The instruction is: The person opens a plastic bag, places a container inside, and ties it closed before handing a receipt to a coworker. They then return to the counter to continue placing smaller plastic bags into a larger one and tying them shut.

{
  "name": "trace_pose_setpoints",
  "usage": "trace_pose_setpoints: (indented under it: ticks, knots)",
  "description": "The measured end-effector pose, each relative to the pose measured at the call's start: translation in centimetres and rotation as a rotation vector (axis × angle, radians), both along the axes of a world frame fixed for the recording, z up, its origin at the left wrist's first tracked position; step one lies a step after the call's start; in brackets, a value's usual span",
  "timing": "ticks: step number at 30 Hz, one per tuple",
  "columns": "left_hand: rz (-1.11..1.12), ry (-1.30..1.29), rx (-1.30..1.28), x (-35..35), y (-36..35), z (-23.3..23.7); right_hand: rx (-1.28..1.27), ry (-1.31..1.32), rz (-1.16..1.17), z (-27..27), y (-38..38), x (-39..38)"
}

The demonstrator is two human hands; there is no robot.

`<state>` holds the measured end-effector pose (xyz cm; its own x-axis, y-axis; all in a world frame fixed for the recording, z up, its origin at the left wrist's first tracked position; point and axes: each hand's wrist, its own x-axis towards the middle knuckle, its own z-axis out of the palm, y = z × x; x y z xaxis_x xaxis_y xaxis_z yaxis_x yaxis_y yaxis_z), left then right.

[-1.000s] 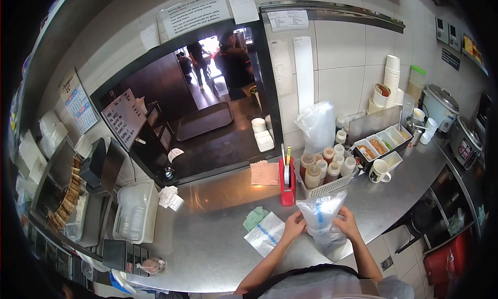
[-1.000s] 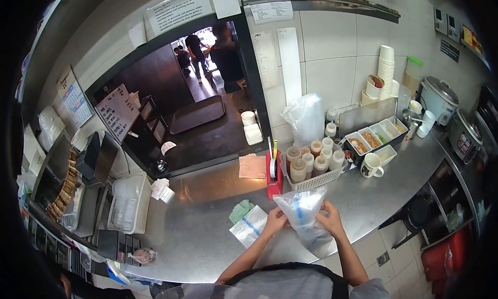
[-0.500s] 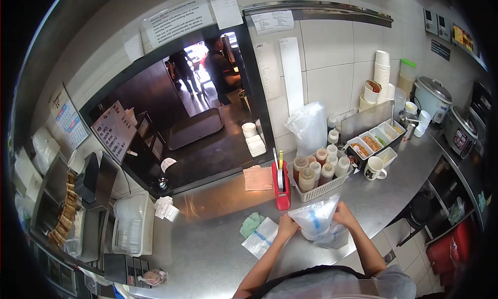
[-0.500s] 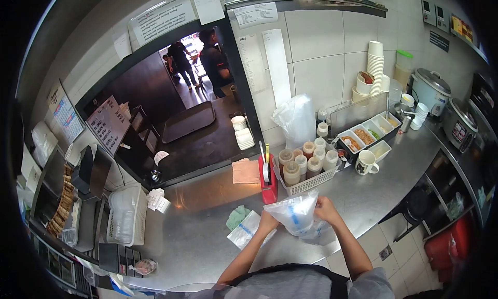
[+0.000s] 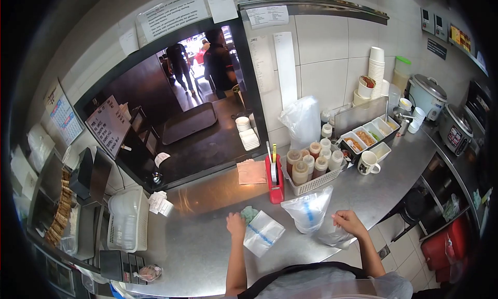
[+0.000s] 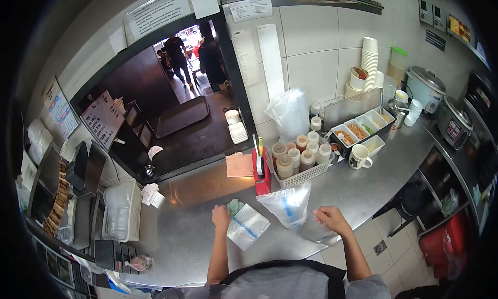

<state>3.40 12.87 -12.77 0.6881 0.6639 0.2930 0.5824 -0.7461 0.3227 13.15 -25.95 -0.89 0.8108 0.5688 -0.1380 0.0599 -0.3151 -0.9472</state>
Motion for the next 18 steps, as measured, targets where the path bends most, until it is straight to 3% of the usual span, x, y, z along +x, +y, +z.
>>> trace_pose_setpoints:
  ticks: [2, 5, 6, 8, 10, 12, 15, 18]
  knots:
    - [-0.012, 0.077, -0.303, -0.2, 1.2, -0.5, 0.084, -0.014, 0.062, 1.0, 1.1, -1.5]
    - [-0.059, 0.088, -0.252, -0.3, 2.3, -1.0, 0.068, -0.143, 0.165, 4.4, 3.3, -3.5]
    - [-0.149, -0.031, -0.172, -0.7, 2.0, -0.5, 0.089, -0.23, 0.162, 5.7, 3.9, -4.2]
    - [-0.343, -0.283, -0.001, -2.1, -0.5, 5.4, 0.136, -0.424, 0.141, 8.1, 5.1, -5.1]
    - [-0.596, -0.169, -0.625, -4.3, -4.9, 14.4, 0.18, -0.514, 0.101, 9.0, 6.2, -5.6]
    - [-0.958, -0.168, -0.935, -5.5, -9.3, 19.0, 0.28, -0.553, 0.043, 9.3, 7.7, -6.3]
    - [-0.967, -0.39, -0.565, -5.3, -14.7, 19.2, 0.464, -0.629, 0.141, 9.8, 9.8, -6.8]
    - [-0.889, -0.376, -0.704, -5.1, -14.5, 18.5, 0.48, -0.689, 0.142, 10.2, 10.0, -6.7]
